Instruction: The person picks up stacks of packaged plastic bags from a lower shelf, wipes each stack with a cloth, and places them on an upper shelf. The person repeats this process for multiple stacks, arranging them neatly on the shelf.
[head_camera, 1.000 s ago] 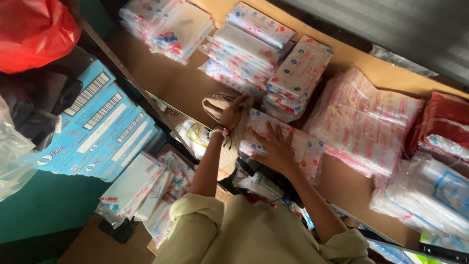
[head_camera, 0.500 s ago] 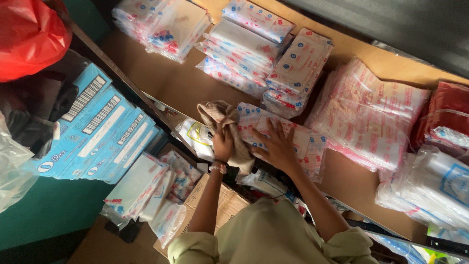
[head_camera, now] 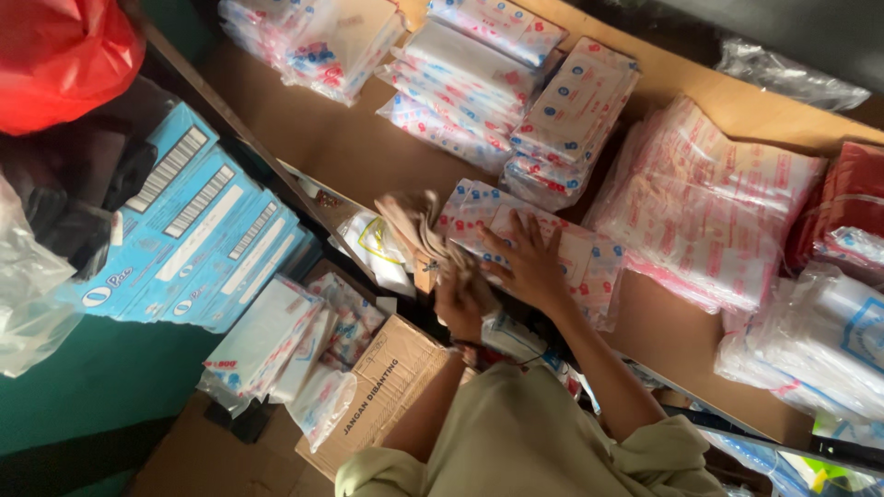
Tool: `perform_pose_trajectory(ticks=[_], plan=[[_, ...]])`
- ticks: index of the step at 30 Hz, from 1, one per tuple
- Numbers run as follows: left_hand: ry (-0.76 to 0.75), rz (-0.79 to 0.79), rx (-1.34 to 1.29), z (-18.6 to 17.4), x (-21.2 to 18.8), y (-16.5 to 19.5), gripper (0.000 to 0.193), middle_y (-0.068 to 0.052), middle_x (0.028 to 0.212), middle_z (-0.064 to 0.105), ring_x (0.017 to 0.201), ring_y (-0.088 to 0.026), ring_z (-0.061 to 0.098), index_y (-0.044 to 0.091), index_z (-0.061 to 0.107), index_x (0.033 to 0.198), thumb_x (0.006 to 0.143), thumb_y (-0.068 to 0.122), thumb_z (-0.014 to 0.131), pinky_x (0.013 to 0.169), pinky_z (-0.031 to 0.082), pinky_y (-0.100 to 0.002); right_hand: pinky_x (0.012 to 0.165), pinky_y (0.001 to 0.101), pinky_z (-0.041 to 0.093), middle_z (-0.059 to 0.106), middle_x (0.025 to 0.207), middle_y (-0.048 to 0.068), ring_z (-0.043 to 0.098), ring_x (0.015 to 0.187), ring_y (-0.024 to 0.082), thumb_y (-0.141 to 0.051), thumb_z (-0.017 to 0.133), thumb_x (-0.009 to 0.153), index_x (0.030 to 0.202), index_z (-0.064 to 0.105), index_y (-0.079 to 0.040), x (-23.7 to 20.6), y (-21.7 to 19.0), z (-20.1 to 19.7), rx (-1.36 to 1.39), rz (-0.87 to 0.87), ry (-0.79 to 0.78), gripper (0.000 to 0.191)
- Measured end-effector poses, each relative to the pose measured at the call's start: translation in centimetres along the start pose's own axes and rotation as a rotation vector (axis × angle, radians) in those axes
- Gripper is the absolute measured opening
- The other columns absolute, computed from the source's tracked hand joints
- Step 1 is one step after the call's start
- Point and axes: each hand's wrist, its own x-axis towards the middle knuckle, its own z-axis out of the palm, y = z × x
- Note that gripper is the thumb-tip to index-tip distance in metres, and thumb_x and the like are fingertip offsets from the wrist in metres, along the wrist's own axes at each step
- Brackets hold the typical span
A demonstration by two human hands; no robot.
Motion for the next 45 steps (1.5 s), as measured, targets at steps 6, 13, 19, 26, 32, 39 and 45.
perform_pose_trajectory(ticks=[6, 13, 19, 26, 32, 39, 45], plan=[[-0.233, -0.096, 0.017, 0.7, -5.4, 3.5, 0.04, -0.021, 0.114, 0.076, 0.106, -0.032, 0.075, 0.0, 0.068, 0.129, 0.091, -0.004, 0.058, 0.093, 0.057, -0.038, 0.112, 0.0804, 0.013, 0.023, 0.168, 0.02, 0.022, 0.152, 0.049, -0.066, 0.039, 0.1, 0.16, 0.028, -0.046, -0.3, 0.2, 0.2, 0.024, -0.044, 0.002, 0.064], [-0.574, -0.407, 0.064, -1.2, -6.1, 7.0, 0.038, -0.018, 0.084, 0.073, 0.072, -0.024, 0.069, 0.004, 0.072, 0.125, 0.088, 0.006, 0.068, 0.07, 0.056, -0.033, 0.126, 0.0616, 0.02, 0.041, 0.165, 0.014, 0.034, 0.154, 0.036, -0.044, 0.051, 0.106, 0.156, 0.043, -0.033, -2.6, -0.2, -2.5, 0.384, -0.148, 0.045, 0.052], [-0.571, -0.562, -0.542, -1.5, -1.6, 11.7, 0.041, -0.009, 0.107, 0.068, 0.1, -0.013, 0.068, 0.0, 0.053, 0.127, 0.092, 0.006, 0.075, 0.087, 0.057, -0.031, 0.122, 0.0509, 0.029, 0.042, 0.155, 0.021, 0.037, 0.147, 0.04, -0.019, 0.072, 0.087, 0.151, 0.041, -0.01, -12.1, -2.5, -4.2, 0.552, -0.289, 0.41, 0.072], [-0.839, -0.459, -0.321, -0.8, 3.2, 18.0, 0.038, -0.01, 0.127, 0.065, 0.115, -0.019, 0.068, 0.008, 0.055, 0.137, 0.1, 0.013, 0.061, 0.094, 0.056, -0.035, 0.116, 0.0409, 0.035, 0.049, 0.125, 0.011, 0.05, 0.122, 0.027, -0.004, 0.078, 0.097, 0.129, 0.046, -0.007, -13.7, 1.6, -7.9, 0.735, 0.215, 0.726, 0.046], [-0.507, 0.388, 0.38, 0.7, 6.6, 10.5, 0.032, -0.018, 0.135, 0.065, 0.136, -0.04, 0.053, 0.003, 0.063, 0.127, 0.096, 0.005, 0.062, 0.116, 0.041, -0.05, 0.116, 0.0475, 0.034, 0.049, 0.13, 0.013, 0.05, 0.125, 0.032, -0.008, 0.078, 0.093, 0.132, 0.05, -0.007, -6.3, 2.6, -11.7, 0.493, 0.174, 0.993, 0.049], [-0.584, 0.43, 0.484, -0.2, 5.2, 4.0, 0.041, -0.02, 0.131, 0.063, 0.135, -0.041, 0.053, 0.0, 0.065, 0.126, 0.086, 0.004, 0.062, 0.124, 0.035, -0.053, 0.116, 0.0576, 0.033, 0.056, 0.135, 0.014, 0.053, 0.127, 0.038, -0.013, 0.075, 0.084, 0.133, 0.061, -0.01, -0.3, -4.4, -4.9, 0.181, 0.06, 0.422, 0.051], [-0.528, 0.48, 0.465, 0.2, 5.4, 4.8, 0.034, -0.018, 0.135, 0.065, 0.135, -0.039, 0.055, 0.0, 0.066, 0.126, 0.094, 0.007, 0.062, 0.12, 0.037, -0.053, 0.114, 0.0641, 0.03, 0.052, 0.141, 0.019, 0.048, 0.131, 0.044, -0.019, 0.078, 0.068, 0.127, 0.066, -0.013, -6.9, -2.8, -4.2, 0.034, 0.072, 0.399, 0.061]])
